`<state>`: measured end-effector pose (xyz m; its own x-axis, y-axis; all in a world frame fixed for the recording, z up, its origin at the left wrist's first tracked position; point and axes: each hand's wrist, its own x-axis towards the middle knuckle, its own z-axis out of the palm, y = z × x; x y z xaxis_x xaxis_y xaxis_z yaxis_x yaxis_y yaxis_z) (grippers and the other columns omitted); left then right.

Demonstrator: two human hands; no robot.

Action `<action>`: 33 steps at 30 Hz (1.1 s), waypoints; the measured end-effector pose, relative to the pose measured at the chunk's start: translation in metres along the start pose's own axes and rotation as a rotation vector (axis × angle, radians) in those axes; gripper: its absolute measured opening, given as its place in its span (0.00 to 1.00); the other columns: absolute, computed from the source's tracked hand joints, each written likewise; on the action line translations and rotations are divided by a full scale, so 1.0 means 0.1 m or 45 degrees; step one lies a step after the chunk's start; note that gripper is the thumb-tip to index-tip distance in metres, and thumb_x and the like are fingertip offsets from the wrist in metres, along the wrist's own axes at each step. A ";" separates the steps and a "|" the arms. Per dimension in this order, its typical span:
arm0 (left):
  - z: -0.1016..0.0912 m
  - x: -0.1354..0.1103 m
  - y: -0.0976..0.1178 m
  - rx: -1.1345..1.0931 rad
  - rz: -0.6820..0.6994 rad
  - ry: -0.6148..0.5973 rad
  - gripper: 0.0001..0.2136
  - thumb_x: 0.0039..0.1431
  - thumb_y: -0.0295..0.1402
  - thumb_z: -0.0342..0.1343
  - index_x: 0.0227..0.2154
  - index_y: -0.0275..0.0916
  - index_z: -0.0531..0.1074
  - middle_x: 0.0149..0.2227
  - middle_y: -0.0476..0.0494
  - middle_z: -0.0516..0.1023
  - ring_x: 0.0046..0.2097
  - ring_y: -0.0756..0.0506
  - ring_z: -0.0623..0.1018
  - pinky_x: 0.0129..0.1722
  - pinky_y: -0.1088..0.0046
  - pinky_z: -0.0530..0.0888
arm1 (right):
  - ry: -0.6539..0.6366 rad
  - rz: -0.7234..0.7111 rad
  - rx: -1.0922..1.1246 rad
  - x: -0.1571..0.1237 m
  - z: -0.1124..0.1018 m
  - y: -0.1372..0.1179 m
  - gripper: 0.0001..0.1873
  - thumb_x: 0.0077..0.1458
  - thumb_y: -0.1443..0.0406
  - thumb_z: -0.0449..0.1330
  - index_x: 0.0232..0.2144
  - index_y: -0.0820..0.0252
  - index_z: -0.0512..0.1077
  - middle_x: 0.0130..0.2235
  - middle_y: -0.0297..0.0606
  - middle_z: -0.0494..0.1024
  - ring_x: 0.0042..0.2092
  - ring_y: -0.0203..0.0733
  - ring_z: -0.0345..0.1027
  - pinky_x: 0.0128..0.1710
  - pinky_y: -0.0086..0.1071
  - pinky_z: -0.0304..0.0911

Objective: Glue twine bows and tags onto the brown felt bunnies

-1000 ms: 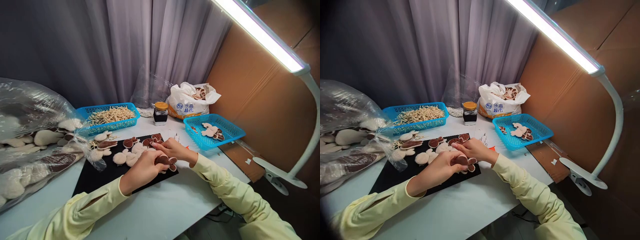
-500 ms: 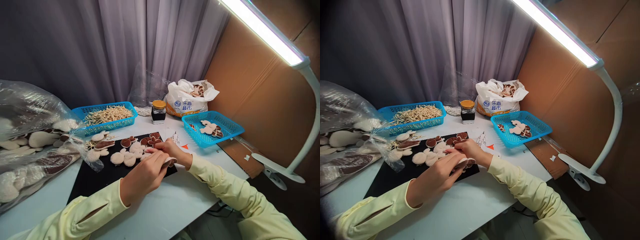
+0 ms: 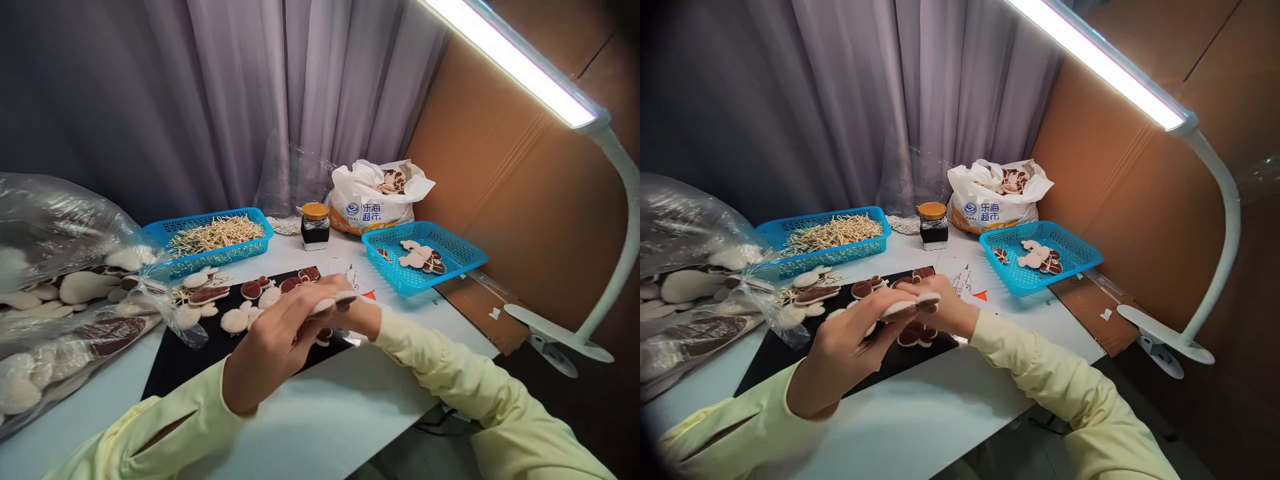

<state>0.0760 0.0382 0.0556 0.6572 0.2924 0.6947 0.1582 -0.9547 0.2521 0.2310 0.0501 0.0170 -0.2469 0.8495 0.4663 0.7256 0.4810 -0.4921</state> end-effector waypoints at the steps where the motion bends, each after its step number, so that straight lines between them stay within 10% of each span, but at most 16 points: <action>1: -0.02 -0.04 -0.05 0.022 0.012 -0.034 0.11 0.57 0.23 0.51 0.41 0.42 0.68 0.37 0.45 0.77 0.40 0.47 0.75 0.42 0.72 0.70 | 0.021 0.004 0.039 0.00 -0.09 -0.03 0.14 0.55 0.61 0.55 0.20 0.60 0.65 0.23 0.32 0.68 0.30 0.35 0.62 0.29 0.28 0.55; 7: -0.07 -0.39 -0.10 0.214 0.218 0.018 0.10 0.57 0.24 0.53 0.39 0.44 0.72 0.41 0.42 0.79 0.46 0.44 0.76 0.45 0.65 0.71 | -0.098 0.208 0.572 -0.38 -0.41 -0.32 0.26 0.64 0.58 0.33 0.31 0.62 0.66 0.28 0.39 0.73 0.30 0.35 0.68 0.28 0.29 0.65; 11: -0.02 -0.56 0.05 0.438 0.165 0.012 0.08 0.57 0.24 0.54 0.32 0.46 0.74 0.40 0.44 0.79 0.47 0.42 0.75 0.44 0.62 0.72 | -0.242 0.498 1.324 -0.65 -0.29 -0.53 0.16 0.58 0.54 0.50 0.31 0.62 0.67 0.27 0.36 0.71 0.30 0.36 0.69 0.25 0.28 0.66; 15: -0.11 -0.59 0.00 0.263 0.297 -0.060 0.16 0.54 0.19 0.52 0.41 0.47 0.70 0.47 0.43 0.75 0.50 0.42 0.73 0.46 0.65 0.70 | -0.046 0.523 1.477 -0.72 -0.13 -0.63 0.09 0.53 0.60 0.59 0.32 0.60 0.67 0.27 0.34 0.72 0.29 0.35 0.68 0.24 0.27 0.65; 20: -0.32 -0.43 0.00 -0.335 -0.338 -0.254 0.20 0.50 0.24 0.50 0.48 0.40 0.62 0.49 0.40 0.71 0.48 0.41 0.70 0.45 0.67 0.69 | 0.137 0.531 1.397 -0.75 -0.04 -0.61 0.09 0.54 0.60 0.57 0.34 0.60 0.68 0.27 0.34 0.71 0.28 0.35 0.66 0.26 0.29 0.64; 24: -0.32 -0.33 0.06 -0.463 -0.785 -0.540 0.12 0.59 0.37 0.45 0.28 0.38 0.70 0.27 0.48 0.72 0.30 0.48 0.70 0.29 0.75 0.66 | 0.167 0.522 1.287 -0.76 0.03 -0.62 0.11 0.56 0.58 0.55 0.34 0.59 0.68 0.26 0.33 0.69 0.27 0.34 0.65 0.27 0.30 0.64; 33: -0.21 -0.40 0.12 -0.503 -1.019 -0.544 0.11 0.60 0.41 0.45 0.38 0.40 0.67 0.20 0.53 0.70 0.24 0.50 0.70 0.21 0.78 0.61 | 0.392 0.475 0.916 -0.75 0.15 -0.67 0.08 0.55 0.62 0.57 0.36 0.58 0.70 0.30 0.36 0.71 0.30 0.36 0.65 0.28 0.29 0.64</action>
<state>0.0362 0.0166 0.0445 0.6866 0.7245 -0.0607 0.4657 -0.3742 0.8019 0.1910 -0.0428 0.0040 0.1865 0.9326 0.3088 0.1163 0.2912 -0.9496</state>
